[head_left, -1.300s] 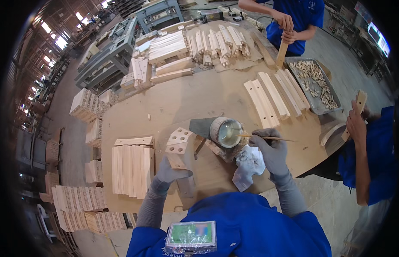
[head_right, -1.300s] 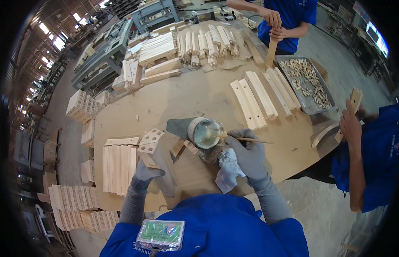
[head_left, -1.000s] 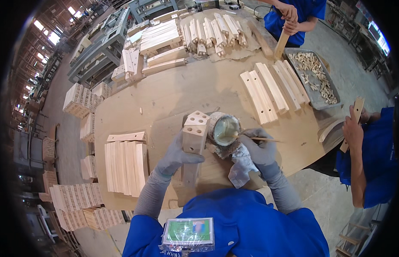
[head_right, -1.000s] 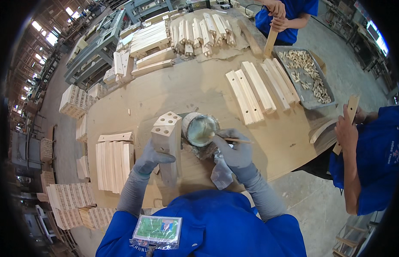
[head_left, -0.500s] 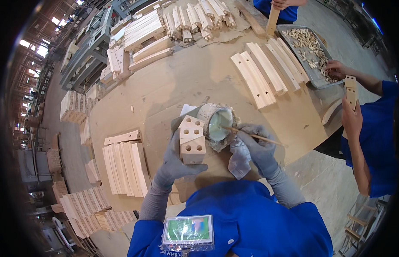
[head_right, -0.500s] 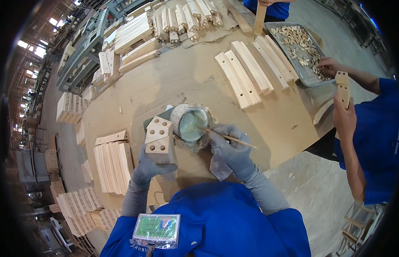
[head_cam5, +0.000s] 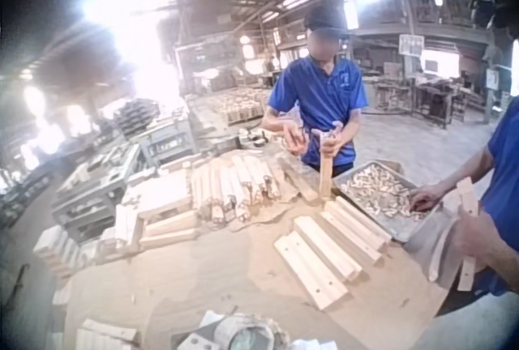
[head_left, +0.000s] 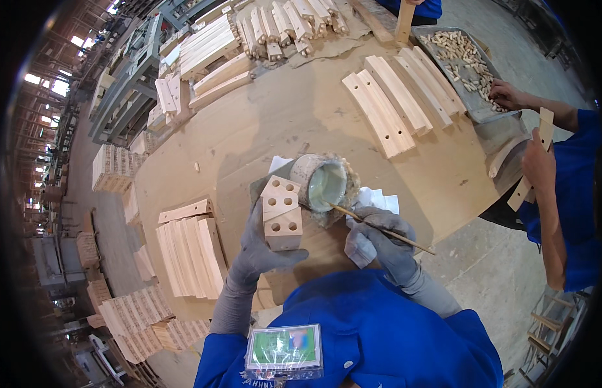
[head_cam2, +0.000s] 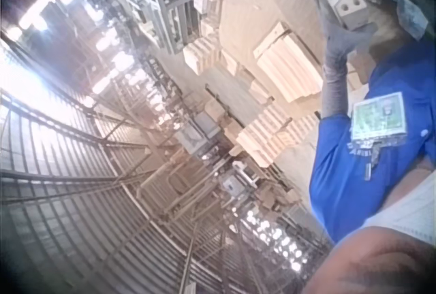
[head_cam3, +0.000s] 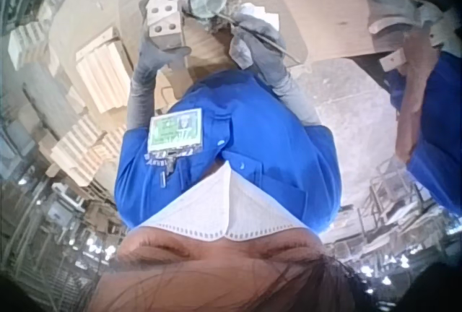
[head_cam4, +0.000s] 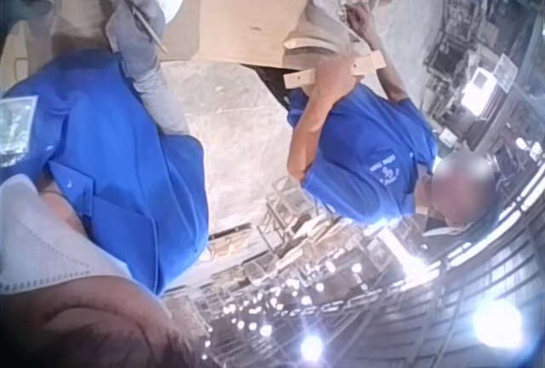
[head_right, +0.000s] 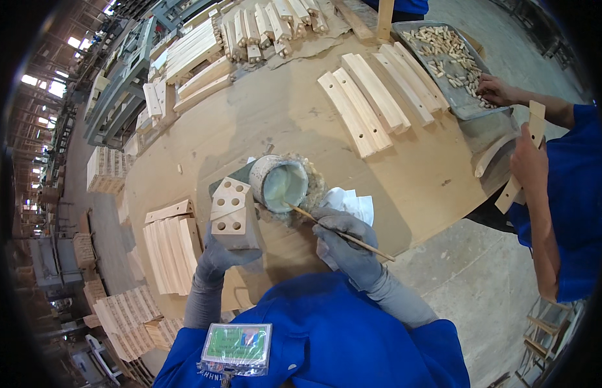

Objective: The person applies glue to small wooden blocks with holes using a brush, then places them on a table. Later, the person squats and pours liquid from a bottle into a container.

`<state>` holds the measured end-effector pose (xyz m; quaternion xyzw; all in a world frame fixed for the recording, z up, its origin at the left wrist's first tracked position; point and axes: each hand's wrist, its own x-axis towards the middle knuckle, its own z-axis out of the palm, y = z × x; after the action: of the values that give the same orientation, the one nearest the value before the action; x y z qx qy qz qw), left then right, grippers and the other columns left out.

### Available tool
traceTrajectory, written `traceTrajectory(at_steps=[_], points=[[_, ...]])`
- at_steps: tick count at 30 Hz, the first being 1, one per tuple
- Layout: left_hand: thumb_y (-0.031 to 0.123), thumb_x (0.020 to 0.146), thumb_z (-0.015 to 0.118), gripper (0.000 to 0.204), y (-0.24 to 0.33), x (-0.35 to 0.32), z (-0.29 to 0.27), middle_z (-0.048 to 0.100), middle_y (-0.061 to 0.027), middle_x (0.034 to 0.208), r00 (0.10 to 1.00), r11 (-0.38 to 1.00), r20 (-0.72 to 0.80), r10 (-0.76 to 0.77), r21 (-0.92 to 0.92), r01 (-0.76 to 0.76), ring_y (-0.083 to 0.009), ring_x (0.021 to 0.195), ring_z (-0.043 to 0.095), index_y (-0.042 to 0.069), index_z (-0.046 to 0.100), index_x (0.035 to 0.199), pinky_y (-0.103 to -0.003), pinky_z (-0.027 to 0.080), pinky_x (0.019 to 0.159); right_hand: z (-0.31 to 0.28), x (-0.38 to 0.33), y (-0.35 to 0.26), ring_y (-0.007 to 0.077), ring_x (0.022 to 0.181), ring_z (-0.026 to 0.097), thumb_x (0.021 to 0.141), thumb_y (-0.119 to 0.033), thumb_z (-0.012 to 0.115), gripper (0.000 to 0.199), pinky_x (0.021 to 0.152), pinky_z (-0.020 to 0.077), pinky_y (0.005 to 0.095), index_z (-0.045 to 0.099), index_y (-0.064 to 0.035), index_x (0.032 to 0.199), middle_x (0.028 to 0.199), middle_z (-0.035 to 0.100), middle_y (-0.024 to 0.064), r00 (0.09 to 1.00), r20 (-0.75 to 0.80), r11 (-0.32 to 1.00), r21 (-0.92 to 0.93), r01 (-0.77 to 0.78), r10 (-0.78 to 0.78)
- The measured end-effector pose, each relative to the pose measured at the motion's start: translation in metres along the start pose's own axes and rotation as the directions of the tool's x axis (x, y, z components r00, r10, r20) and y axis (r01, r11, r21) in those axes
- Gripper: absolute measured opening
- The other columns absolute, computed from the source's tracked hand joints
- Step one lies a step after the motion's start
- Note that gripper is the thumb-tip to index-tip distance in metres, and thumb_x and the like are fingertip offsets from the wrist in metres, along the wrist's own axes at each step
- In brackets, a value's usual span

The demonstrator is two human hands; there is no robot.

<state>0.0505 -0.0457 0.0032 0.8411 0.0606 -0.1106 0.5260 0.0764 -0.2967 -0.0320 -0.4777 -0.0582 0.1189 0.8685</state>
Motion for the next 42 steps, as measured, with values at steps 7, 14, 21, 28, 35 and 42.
traceTrajectory(at_steps=[7,14,21,28,35,42], points=[[0.023,0.048,0.086,0.106,0.001,-0.002,0.004,0.049,-0.0154,0.122,0.998,0.999,-0.057,0.034,-0.031,-0.036,-0.0256,0.113,0.051,-0.001,0.032,0.136,-0.037,0.042,0.096,0.008,0.007,-0.012,0.0211,0.088,0.063,0.084,0.010,0.057,0.014,0.076,0.0526,0.0319,0.058,0.0031,0.096,0.109,0.060,0.0194,0.991,-0.024,0.948,-0.288,-0.132,0.131],[0.022,0.048,0.086,0.105,0.008,-0.001,0.002,0.050,-0.0134,0.124,0.995,0.996,-0.060,0.080,0.045,-0.077,-0.0254,0.116,0.049,0.000,0.034,0.136,-0.037,0.041,0.097,0.009,-0.011,-0.017,0.0234,0.086,0.064,0.082,0.005,0.061,0.008,0.076,0.0525,0.0358,0.057,0.0032,0.089,0.096,0.063,0.0217,0.993,0.069,0.961,-0.255,0.108,-0.093],[0.022,0.048,0.087,0.109,-0.002,-0.031,-0.006,0.039,-0.0188,0.137,0.983,0.989,-0.115,0.144,0.000,-0.145,-0.0296,0.126,0.042,-0.002,0.030,0.138,-0.038,0.036,0.103,0.028,0.027,-0.083,0.0193,0.075,0.065,0.081,0.002,0.062,0.010,0.066,0.0556,0.0288,0.056,0.0040,0.089,0.084,0.064,0.0154,0.995,-0.096,0.990,-0.135,-0.032,0.019],[0.028,0.048,0.088,0.116,0.012,-0.066,-0.002,0.040,-0.0237,0.134,0.986,0.980,-0.089,0.137,0.156,-0.122,-0.0357,0.123,0.044,-0.005,0.025,0.139,-0.040,0.038,0.101,0.086,0.045,-0.134,0.0135,0.070,0.065,0.084,-0.009,0.067,0.014,0.064,0.0548,0.0235,0.058,0.0008,0.089,0.080,0.064,0.0090,0.900,0.361,0.947,-0.288,-0.143,0.246],[0.030,0.049,0.089,0.116,-0.001,-0.080,0.009,0.045,-0.0228,0.128,0.981,0.963,-0.123,0.149,0.242,-0.116,-0.0329,0.119,0.048,-0.009,0.023,0.137,-0.040,0.040,0.099,0.096,0.037,-0.122,0.0087,0.063,0.059,0.084,-0.015,0.069,0.017,0.058,0.0493,0.0220,0.062,0.0002,0.088,0.074,0.062,0.0042,0.837,0.498,0.952,-0.293,-0.085,0.228],[0.025,0.050,0.087,0.108,0.022,-0.077,0.012,0.050,-0.0174,0.123,0.996,0.995,-0.071,0.049,0.085,-0.043,-0.0265,0.115,0.051,-0.002,0.028,0.137,-0.037,0.041,0.098,0.089,0.030,-0.125,0.0104,0.068,0.061,0.083,-0.006,0.068,0.013,0.064,0.0503,0.0223,0.058,0.0009,0.089,0.077,0.063,0.0065,0.836,0.480,0.922,-0.380,-0.074,0.265]])
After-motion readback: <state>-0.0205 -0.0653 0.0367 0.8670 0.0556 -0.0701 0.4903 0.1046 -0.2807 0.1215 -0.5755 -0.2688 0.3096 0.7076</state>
